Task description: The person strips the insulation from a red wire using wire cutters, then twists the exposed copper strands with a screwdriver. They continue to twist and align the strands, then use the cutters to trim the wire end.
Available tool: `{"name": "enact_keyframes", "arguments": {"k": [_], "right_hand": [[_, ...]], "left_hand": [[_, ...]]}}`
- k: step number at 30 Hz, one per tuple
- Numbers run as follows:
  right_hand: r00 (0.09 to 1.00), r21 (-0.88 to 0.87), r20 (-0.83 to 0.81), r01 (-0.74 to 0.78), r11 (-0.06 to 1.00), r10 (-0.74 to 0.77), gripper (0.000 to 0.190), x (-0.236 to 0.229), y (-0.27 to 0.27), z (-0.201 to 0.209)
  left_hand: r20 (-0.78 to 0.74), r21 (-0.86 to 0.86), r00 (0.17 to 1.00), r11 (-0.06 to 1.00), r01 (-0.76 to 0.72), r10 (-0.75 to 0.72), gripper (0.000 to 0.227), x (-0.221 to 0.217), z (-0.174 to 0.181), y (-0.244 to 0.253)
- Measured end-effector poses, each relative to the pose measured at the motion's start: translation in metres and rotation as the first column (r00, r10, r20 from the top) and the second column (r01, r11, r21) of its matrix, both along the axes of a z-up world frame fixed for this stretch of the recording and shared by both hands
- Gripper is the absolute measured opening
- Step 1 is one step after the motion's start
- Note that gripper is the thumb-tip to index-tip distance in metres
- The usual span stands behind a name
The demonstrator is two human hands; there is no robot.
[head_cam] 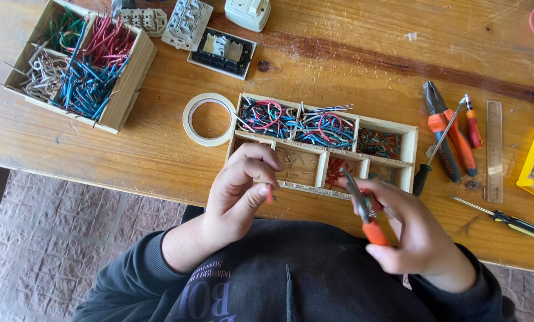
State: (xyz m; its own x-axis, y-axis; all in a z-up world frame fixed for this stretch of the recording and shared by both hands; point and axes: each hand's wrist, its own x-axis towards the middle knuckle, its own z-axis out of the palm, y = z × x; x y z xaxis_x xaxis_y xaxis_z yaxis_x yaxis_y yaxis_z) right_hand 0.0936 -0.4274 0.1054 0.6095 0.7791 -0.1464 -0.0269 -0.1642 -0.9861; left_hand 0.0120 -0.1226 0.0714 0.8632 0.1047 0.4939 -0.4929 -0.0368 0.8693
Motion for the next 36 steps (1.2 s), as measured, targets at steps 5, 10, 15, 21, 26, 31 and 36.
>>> {"name": "enact_keyframes", "arguments": {"k": [5,10,15,21,26,31,36], "right_hand": [[0.438,-0.109,0.898,0.133,0.985,0.041,0.075,-0.012,0.013,0.005],[0.293,-0.074,0.956,0.172,0.982,0.021,0.051,-0.016,0.025,0.009],[0.22,-0.072,0.975,0.211,0.975,0.025,0.048,-0.02,0.029,0.002],[0.392,-0.07,0.92,0.182,0.981,-0.007,0.061,-0.028,0.03,-0.012],[0.744,-0.126,0.665,0.207,0.97,-0.073,0.07,-0.04,0.023,-0.029],[0.895,-0.151,0.445,0.118,0.982,-0.039,0.082,-0.037,0.032,-0.022],[0.939,-0.092,0.333,0.12,0.989,-0.083,0.077,-0.038,0.035,-0.032]], "left_hand": [[0.071,0.143,0.997,0.99,-0.021,0.011,0.02,-0.001,0.009,0.0],[0.055,0.181,0.998,0.983,-0.02,0.01,0.024,-0.002,0.004,-0.002],[0.052,0.207,0.999,0.978,-0.01,-0.001,0.024,0.001,0.003,-0.003],[0.108,0.34,0.993,0.937,-0.084,0.049,0.023,0.002,0.0,-0.007],[0.179,0.425,0.977,0.887,-0.182,0.115,0.018,0.004,-0.003,-0.012],[0.228,0.476,0.959,0.839,-0.263,0.171,0.012,0.006,-0.003,-0.014],[0.161,0.53,0.972,0.815,-0.232,0.172,0.011,0.007,0.005,-0.014]]}}
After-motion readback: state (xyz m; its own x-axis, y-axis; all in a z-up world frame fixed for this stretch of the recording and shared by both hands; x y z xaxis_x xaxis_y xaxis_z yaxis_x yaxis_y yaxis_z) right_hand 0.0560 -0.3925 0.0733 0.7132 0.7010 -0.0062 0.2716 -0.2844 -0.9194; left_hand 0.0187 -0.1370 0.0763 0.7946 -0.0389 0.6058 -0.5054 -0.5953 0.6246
